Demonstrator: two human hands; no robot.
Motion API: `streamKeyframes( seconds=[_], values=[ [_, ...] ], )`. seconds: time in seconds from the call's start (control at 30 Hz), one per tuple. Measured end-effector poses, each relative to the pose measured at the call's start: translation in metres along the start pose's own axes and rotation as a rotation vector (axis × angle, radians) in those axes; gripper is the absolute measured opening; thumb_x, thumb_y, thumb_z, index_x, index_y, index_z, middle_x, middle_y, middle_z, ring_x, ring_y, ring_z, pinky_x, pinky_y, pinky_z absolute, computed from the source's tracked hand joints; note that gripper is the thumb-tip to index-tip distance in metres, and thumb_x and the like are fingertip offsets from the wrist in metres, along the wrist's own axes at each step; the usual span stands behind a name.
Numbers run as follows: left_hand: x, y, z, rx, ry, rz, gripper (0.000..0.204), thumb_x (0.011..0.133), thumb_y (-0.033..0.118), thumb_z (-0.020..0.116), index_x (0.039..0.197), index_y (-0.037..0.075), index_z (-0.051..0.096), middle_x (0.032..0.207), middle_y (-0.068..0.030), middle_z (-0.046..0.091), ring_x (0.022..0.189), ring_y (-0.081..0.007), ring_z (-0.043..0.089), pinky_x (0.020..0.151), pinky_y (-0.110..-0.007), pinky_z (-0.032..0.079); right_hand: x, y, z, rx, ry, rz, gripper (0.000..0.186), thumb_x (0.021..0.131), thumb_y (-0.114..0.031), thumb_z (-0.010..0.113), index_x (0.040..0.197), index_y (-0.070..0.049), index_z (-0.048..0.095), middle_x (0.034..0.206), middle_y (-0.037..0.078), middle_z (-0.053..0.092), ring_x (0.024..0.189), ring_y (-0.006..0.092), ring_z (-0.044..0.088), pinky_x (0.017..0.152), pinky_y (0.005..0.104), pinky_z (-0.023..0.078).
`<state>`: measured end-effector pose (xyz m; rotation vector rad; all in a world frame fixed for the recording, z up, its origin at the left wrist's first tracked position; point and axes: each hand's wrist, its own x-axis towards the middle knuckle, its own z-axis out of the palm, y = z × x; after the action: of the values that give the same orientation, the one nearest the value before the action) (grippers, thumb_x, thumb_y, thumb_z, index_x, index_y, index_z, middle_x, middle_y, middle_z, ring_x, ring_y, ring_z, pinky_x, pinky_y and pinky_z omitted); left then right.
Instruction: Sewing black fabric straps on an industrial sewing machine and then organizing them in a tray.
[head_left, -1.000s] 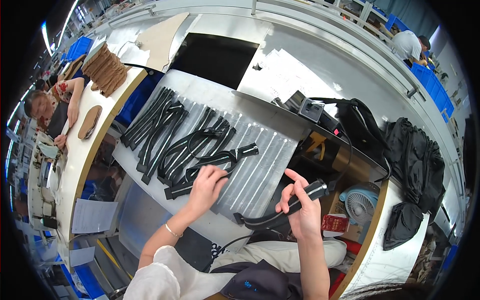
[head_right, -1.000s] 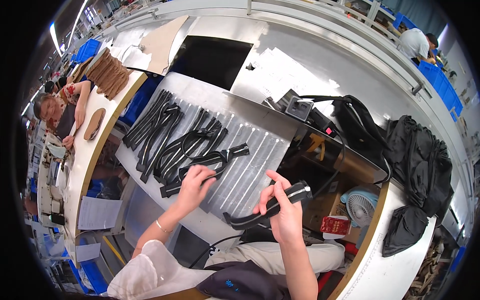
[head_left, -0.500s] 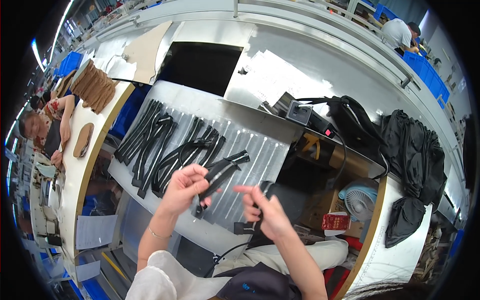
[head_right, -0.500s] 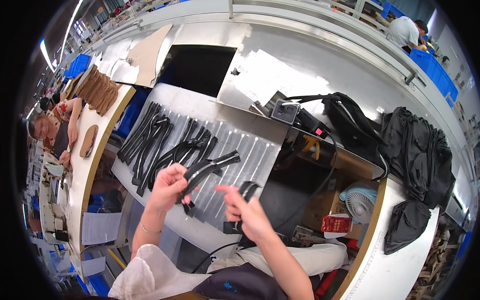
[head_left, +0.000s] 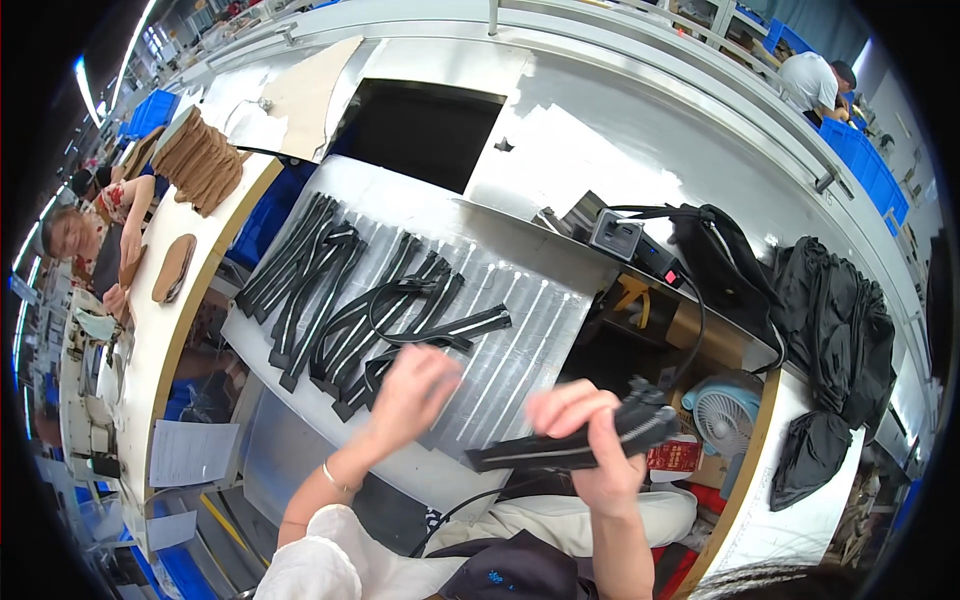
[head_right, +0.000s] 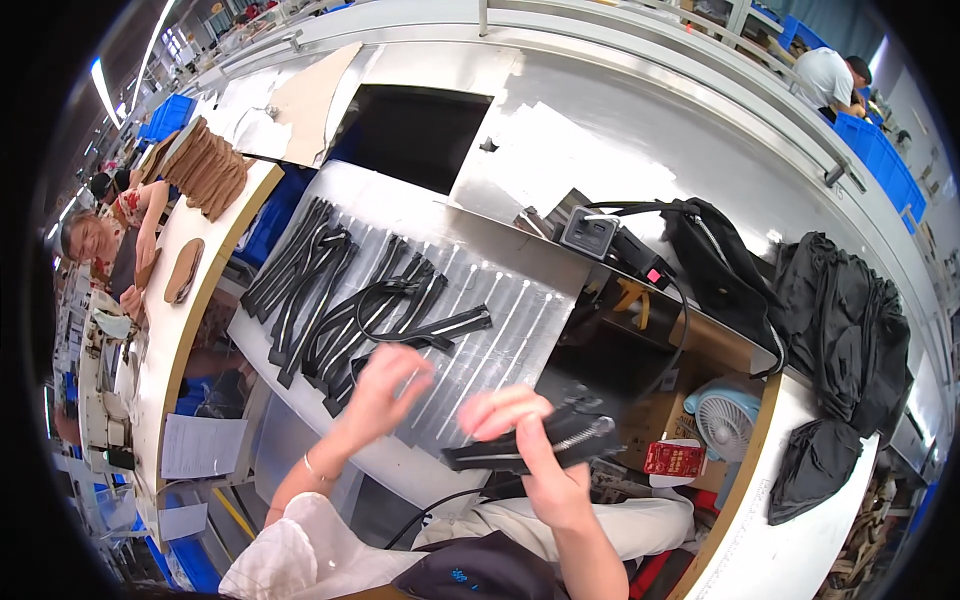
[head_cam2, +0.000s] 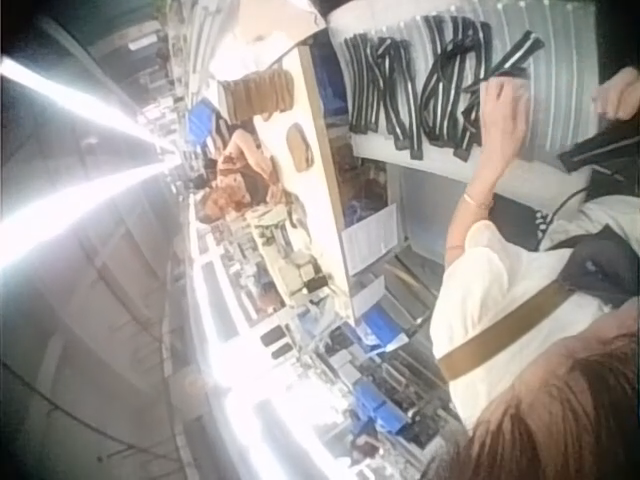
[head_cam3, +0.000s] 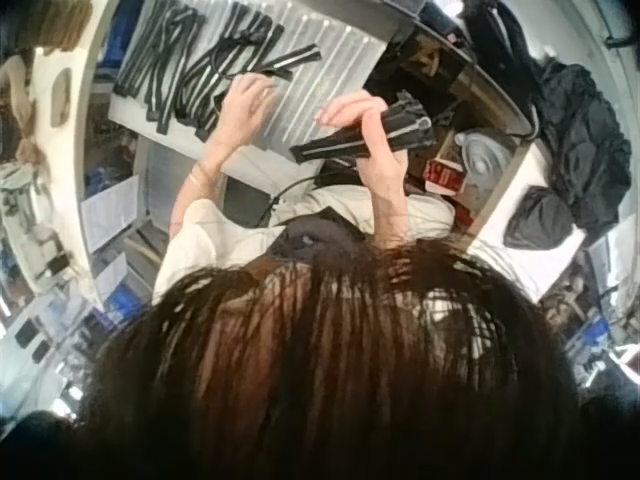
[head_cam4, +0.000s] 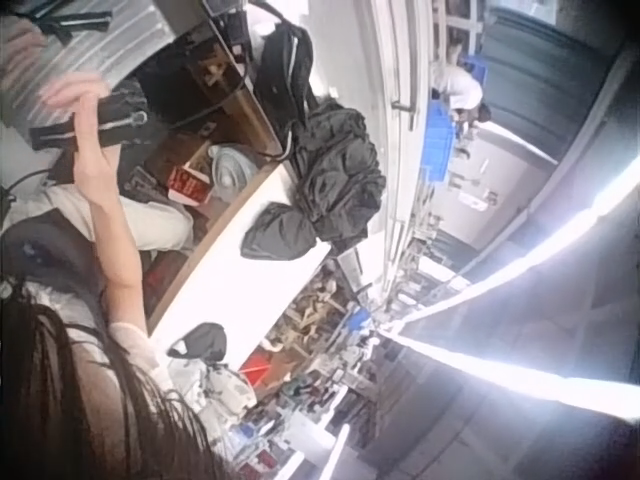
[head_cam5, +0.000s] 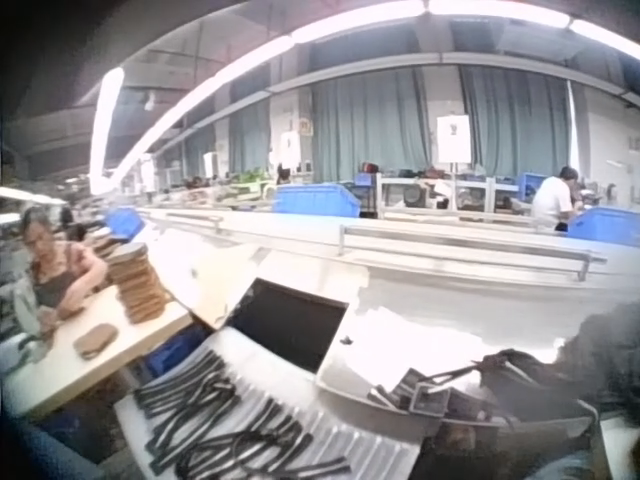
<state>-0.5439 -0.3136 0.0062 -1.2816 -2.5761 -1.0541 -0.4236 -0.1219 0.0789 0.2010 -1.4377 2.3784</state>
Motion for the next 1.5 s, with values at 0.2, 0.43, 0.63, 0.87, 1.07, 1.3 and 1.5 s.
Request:
streamKeyframes(
  seconds=[0.2, 0.43, 0.63, 0.87, 1.07, 1.3, 1.5],
  values=[
    [0.024, -0.119, -0.008, 0.392, 0.293, -0.263, 0.045, 0.078, 0.006, 0.065, 0.119, 0.001, 0.047, 0.102, -0.0153, 0.052, 0.102, -0.0315, 0.047, 0.090, -0.039, 0.039, -0.007, -0.018, 0.010, 0.182, 0.163, 0.198, 0.037, 0.099, -0.022, 0.035, 0.081, 0.002, 0.056, 0.054, 0.001, 0.040, 0.046, 0.0096, 0.035, 0.049, 0.0254, 0.033],
    [0.043, -0.065, -0.034, -0.875, 0.577, -0.386, 0.008, 0.094, 0.008, 0.049, 0.096, 0.003, 0.043, 0.082, -0.0093, 0.061, 0.070, -0.0107, 0.058, 0.065, -0.023, 0.048, 0.002, -0.015, 0.013, -0.138, 0.240, 0.160, 0.037, 0.097, -0.020, 0.041, 0.082, 0.005, 0.065, 0.053, -0.003, 0.039, 0.049, 0.0064, 0.036, 0.049, 0.0238, 0.031],
    [0.042, 0.026, -0.034, -1.043, 0.394, -0.139, 0.007, 0.094, 0.001, 0.038, 0.094, 0.004, 0.032, 0.081, -0.0160, 0.056, 0.059, -0.0105, 0.050, 0.060, -0.023, 0.048, 0.016, 0.007, 0.028, -0.241, 0.207, 0.329, 0.020, 0.080, -0.008, 0.069, 0.098, -0.001, 0.065, 0.061, -0.009, 0.034, 0.054, 0.0009, 0.031, 0.050, 0.0179, 0.027],
    [0.017, 0.080, 0.000, -0.317, 0.296, 0.247, 0.033, 0.066, 0.001, 0.075, 0.092, 0.003, 0.055, 0.099, -0.0124, 0.045, 0.078, -0.0209, 0.056, 0.060, -0.030, 0.047, 0.004, 0.022, 0.041, -0.214, 0.167, 0.172, 0.035, 0.080, -0.006, 0.065, 0.113, 0.003, 0.058, 0.119, 0.012, 0.057, 0.096, 0.0136, 0.056, 0.084, 0.0280, 0.044],
    [0.008, 0.048, 0.019, -0.607, 0.116, -0.020, 0.026, 0.079, 0.009, 0.067, 0.101, 0.003, 0.055, 0.101, -0.0124, 0.052, 0.087, -0.0234, 0.053, 0.077, -0.034, 0.045, -0.008, -0.008, 0.010, -0.328, 0.289, -0.129, 0.046, 0.098, -0.031, 0.034, 0.080, 0.002, 0.060, 0.091, 0.011, 0.045, 0.087, 0.0191, 0.046, 0.080, 0.0340, 0.040],
    [0.031, -0.064, 0.060, 0.107, 0.205, -0.140, 0.022, 0.080, 0.012, 0.065, 0.095, 0.001, 0.054, 0.089, -0.0140, 0.054, 0.087, -0.0336, 0.052, 0.078, -0.041, 0.042, 0.007, -0.027, -0.004, 0.061, 0.157, -0.143, 0.041, 0.101, -0.028, 0.027, 0.084, 0.000, 0.051, 0.062, 0.003, 0.037, 0.053, 0.0123, 0.039, 0.054, 0.0294, 0.038],
    [0.043, -0.058, 0.035, -0.217, -0.021, -0.103, 0.015, 0.082, 0.009, 0.063, 0.086, 0.001, 0.051, 0.076, -0.0079, 0.054, 0.071, -0.0220, 0.053, 0.059, -0.033, 0.042, 0.013, -0.027, -0.013, 0.110, 0.317, 0.138, 0.028, 0.097, -0.016, 0.042, 0.078, 0.001, 0.054, 0.057, -0.004, 0.032, 0.048, 0.0050, 0.026, 0.047, 0.0234, 0.024]
  ],
)
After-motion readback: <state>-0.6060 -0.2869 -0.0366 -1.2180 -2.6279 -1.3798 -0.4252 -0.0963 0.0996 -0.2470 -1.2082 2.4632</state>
